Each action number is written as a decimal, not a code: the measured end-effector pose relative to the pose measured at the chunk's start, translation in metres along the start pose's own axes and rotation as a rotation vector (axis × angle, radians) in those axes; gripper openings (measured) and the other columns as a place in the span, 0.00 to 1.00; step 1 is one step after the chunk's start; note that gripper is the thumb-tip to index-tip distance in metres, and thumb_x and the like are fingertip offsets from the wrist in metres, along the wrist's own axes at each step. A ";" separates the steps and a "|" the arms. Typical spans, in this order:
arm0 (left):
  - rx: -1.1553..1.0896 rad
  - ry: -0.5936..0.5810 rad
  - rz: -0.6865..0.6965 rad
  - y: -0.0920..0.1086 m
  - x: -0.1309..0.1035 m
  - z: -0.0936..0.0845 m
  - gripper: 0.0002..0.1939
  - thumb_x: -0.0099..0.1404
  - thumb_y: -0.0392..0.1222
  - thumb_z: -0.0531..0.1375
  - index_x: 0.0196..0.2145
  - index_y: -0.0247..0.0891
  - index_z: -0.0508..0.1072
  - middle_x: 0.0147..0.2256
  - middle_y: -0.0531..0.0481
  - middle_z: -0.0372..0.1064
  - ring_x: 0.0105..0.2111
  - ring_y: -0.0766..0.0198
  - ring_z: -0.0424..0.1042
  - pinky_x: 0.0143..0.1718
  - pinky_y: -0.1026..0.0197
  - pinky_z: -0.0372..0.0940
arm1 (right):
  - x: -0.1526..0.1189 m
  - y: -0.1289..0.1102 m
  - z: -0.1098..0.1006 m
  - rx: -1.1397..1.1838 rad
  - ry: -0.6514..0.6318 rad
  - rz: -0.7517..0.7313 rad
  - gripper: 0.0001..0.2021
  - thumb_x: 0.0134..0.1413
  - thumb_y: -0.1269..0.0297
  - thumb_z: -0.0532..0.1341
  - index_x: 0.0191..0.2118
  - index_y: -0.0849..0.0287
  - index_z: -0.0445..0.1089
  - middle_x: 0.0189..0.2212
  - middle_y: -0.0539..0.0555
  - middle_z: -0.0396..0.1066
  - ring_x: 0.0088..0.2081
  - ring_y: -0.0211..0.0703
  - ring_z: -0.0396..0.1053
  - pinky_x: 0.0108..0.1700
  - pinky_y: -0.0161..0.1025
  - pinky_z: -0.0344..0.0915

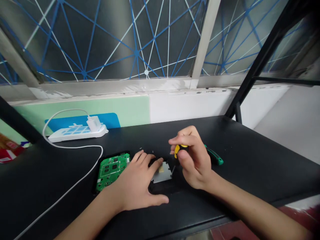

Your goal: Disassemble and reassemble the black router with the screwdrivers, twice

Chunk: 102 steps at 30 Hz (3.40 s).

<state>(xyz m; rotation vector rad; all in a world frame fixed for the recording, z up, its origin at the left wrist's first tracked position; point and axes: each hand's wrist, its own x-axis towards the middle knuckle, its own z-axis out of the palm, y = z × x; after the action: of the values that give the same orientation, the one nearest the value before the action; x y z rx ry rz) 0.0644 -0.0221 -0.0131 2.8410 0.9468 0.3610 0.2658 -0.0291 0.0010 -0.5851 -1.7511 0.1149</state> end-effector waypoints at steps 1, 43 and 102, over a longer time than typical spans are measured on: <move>0.006 -0.004 0.000 0.000 0.000 0.000 0.42 0.56 0.66 0.65 0.60 0.40 0.63 0.51 0.40 0.64 0.53 0.39 0.61 0.59 0.34 0.53 | -0.001 -0.001 0.000 0.041 -0.023 0.030 0.15 0.66 0.65 0.51 0.54 0.54 0.68 0.42 0.57 0.66 0.42 0.47 0.67 0.40 0.49 0.71; 0.005 0.049 -0.022 -0.001 0.001 0.004 0.42 0.53 0.66 0.66 0.58 0.39 0.65 0.49 0.42 0.67 0.52 0.43 0.65 0.63 0.36 0.47 | 0.000 0.006 -0.004 -0.078 0.013 0.006 0.18 0.55 0.62 0.67 0.52 0.48 0.70 0.34 0.51 0.64 0.36 0.45 0.67 0.37 0.47 0.70; 0.010 -0.003 -0.048 -0.004 -0.001 0.012 0.48 0.56 0.68 0.63 0.65 0.40 0.56 0.59 0.40 0.63 0.60 0.40 0.60 0.65 0.37 0.47 | 0.003 0.007 -0.006 -0.272 -0.023 -0.077 0.25 0.58 0.74 0.59 0.61 0.53 0.62 0.40 0.54 0.65 0.37 0.43 0.65 0.37 0.43 0.67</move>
<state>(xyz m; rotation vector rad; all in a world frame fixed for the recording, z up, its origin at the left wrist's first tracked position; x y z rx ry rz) 0.0644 -0.0201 -0.0253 2.8213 1.0176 0.3481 0.2733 -0.0234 0.0023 -0.7135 -1.8232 -0.1733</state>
